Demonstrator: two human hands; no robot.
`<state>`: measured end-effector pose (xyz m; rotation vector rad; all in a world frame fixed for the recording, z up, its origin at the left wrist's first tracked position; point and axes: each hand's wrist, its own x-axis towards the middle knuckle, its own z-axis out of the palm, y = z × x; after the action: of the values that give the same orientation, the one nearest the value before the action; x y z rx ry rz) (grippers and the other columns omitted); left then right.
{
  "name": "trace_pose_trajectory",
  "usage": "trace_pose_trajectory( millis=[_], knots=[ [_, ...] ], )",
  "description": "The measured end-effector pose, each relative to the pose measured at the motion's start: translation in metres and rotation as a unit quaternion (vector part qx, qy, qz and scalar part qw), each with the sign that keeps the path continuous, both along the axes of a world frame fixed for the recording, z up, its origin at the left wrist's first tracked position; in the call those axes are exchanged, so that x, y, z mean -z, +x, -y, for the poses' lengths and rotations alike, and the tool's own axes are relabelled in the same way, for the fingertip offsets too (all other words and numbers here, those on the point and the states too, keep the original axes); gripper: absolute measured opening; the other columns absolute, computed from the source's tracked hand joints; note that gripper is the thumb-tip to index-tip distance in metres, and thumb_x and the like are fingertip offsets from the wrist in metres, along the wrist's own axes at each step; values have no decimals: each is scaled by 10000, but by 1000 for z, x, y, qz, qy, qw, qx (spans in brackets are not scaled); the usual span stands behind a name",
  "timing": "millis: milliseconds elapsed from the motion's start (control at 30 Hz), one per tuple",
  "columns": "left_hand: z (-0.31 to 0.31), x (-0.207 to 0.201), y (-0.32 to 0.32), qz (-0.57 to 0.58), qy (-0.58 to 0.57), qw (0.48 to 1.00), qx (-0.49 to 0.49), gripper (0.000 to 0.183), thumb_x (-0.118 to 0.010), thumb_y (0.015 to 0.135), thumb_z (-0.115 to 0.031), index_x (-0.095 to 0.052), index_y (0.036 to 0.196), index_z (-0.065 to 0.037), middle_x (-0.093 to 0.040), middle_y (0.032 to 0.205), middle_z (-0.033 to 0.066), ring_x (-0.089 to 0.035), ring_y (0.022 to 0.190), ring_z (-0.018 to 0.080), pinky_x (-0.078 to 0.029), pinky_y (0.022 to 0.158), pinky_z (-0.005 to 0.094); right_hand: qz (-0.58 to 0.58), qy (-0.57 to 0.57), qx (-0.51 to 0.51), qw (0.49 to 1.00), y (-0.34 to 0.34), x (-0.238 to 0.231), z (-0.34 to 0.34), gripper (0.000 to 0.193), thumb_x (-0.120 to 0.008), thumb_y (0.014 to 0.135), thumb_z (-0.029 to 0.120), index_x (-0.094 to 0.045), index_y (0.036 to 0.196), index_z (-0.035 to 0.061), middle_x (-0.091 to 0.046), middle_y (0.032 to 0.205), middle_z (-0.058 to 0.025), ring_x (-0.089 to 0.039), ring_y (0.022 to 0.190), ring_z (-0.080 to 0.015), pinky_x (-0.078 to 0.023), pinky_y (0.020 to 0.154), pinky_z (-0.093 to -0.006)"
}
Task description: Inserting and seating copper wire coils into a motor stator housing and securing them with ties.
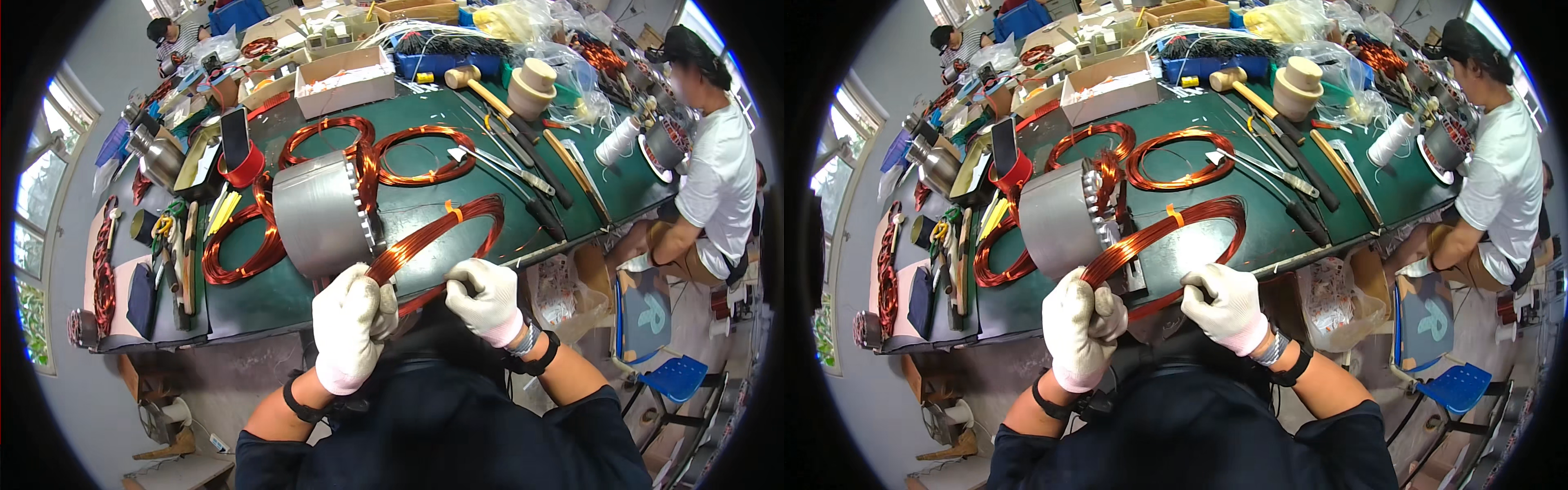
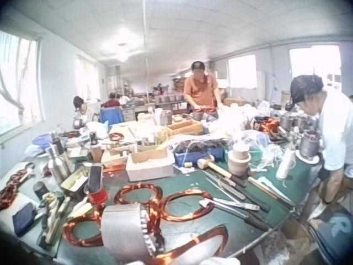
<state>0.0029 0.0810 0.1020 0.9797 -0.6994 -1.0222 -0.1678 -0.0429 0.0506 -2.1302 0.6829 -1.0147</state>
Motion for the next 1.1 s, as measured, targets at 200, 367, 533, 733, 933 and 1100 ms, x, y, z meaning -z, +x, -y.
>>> trace_pose_trajectory(
  millis=[200, 367, 533, 733, 933, 1100],
  knots=[
    [-1, -6, -9, 176, 74, 982, -1, 215, -497, 1029, -141, -575, 910, 20, -533, 689, 25, -388, 556, 51, -341, 531, 239, -191, -81, -91, 974, -6, -18, 12, 308, -753, 879, 195, -707, 1158, 75, -646, 1090, -156, -677, 921, -333, -570, 801, -401],
    [2, -6, -12, 132, 99, 986, 13, 245, -507, 1018, -130, -593, 836, 9, -535, 653, -2, -397, 553, 40, -336, 521, 238, -185, -88, -155, 966, -10, -19, 23, 209, -718, 863, 138, -712, 1063, 77, -654, 877, -120, -674, 836, -330, -557, 737, -418],
    [3, -7, -14, 248, 54, 967, -2, 279, -529, 1006, -174, -621, 815, 6, -581, 652, 6, -421, 546, 35, -353, 522, 233, -309, -202, -142, 918, -3, -12, 14, 75, -655, 808, 75, -616, 865, 46, -638, 792, -140, -668, 713, -346, -540, 622, -435],
    [2, -9, -16, 315, 63, 947, 28, 253, -545, 986, -183, -679, 911, 18, -662, 729, 73, -597, 653, 130, -492, 647, 293, -293, -186, -135, 928, -2, -6, 17, 56, -638, 809, 69, -602, 846, 48, -615, 822, -140, -656, 742, -356, -537, 646, -440],
    [1, -6, -13, 368, 16, 929, 41, 145, -565, 1011, -97, -654, 969, 10, -649, 795, 174, -664, 686, 347, -520, 653, 382, -322, -202, -163, 910, -4, 6, 16, 85, -647, 776, 53, -583, 832, 46, -581, 836, -144, -634, 752, -363, -532, 658, -437],
    [-1, -2, -19, 376, 1, 926, 45, 141, -553, 1007, -82, -646, 961, 14, -643, 794, 178, -667, 676, 348, -521, 637, 383, -345, -231, -139, 899, -4, 13, 12, 109, -654, 759, 71, -570, 825, 47, -572, 824, -139, -629, 741, -356, -529, 650, -438]
  ],
)
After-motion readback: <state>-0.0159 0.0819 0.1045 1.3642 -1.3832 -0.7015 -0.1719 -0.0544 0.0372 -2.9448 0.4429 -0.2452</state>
